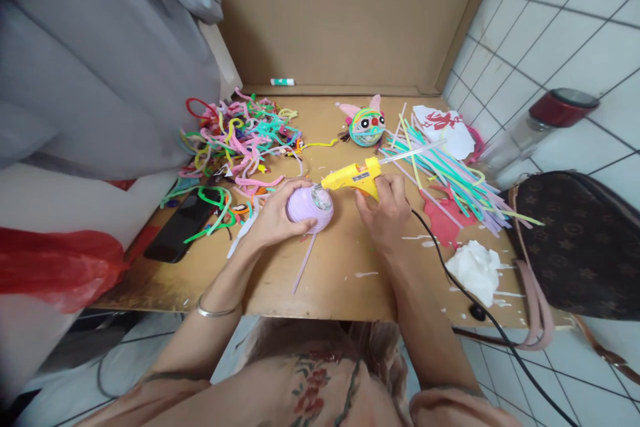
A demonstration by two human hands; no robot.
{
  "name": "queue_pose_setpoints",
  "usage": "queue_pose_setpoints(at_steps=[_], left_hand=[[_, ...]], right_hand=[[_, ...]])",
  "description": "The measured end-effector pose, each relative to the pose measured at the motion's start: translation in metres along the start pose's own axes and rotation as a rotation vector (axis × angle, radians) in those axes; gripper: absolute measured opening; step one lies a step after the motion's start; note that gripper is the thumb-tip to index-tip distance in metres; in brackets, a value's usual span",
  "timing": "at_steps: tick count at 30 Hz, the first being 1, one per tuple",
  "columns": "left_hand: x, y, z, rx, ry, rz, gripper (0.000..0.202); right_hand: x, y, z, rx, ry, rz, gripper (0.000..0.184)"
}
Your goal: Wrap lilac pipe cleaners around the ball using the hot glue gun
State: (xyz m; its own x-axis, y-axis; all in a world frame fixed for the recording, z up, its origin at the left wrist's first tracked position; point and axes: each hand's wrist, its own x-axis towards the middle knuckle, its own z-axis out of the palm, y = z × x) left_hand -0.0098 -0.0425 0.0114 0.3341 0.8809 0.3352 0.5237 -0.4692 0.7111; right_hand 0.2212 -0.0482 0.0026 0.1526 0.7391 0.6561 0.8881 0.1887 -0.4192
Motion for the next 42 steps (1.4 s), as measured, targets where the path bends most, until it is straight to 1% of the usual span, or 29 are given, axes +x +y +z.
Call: queue_pose_setpoints(at_steps=[4,13,21,26,29,33,38,42], left_hand=[[0.0000,-0.0005,0.0002,-0.004,0.000,0.004,0.062],[-0.0005,0.0001,-0.0001,-0.009,0.000,0.001,0.061],[-0.0010,-0.0009,-0.0002,-0.020,-0.002,0.018,0.061],[-0.0005,-0.0014,-0.0001,-0.017,-0.007,0.009,0.062],[-0.0002,-0.0007,-0.0003,-0.023,-0.007,0.012,0.061],[-0.0005,0.0014,-0.0008,-0.019,-0.008,0.016,0.060],[-0.0007,0.0016,-0.0009,-0.008,-0.011,0.005,0.060],[-0.0005,-0.0009,-0.0006,-0.007,-0.016,0.013,0.061]], right_hand=[[-0.0010,0.0011,-0.0001,-0.008,0.002,-0.032,0.017],[-0.0007,0.0007,-0.0013,-0.007,-0.006,-0.050,0.018],[0.0017,0.0017,-0.0055,0.043,-0.010,-0.107,0.012],[0.0019,0.0005,-0.0068,0.040,-0.022,-0.097,0.009],[0.0016,-0.0001,-0.0061,0.028,0.004,-0.106,0.011],[0.0013,0.0001,-0.0062,-0.006,-0.001,-0.097,0.013],[0.0009,0.0009,-0.0069,0.068,0.019,-0.142,0.012],[0.0020,0.0004,-0.0085,0.071,-0.017,-0.114,0.010]])
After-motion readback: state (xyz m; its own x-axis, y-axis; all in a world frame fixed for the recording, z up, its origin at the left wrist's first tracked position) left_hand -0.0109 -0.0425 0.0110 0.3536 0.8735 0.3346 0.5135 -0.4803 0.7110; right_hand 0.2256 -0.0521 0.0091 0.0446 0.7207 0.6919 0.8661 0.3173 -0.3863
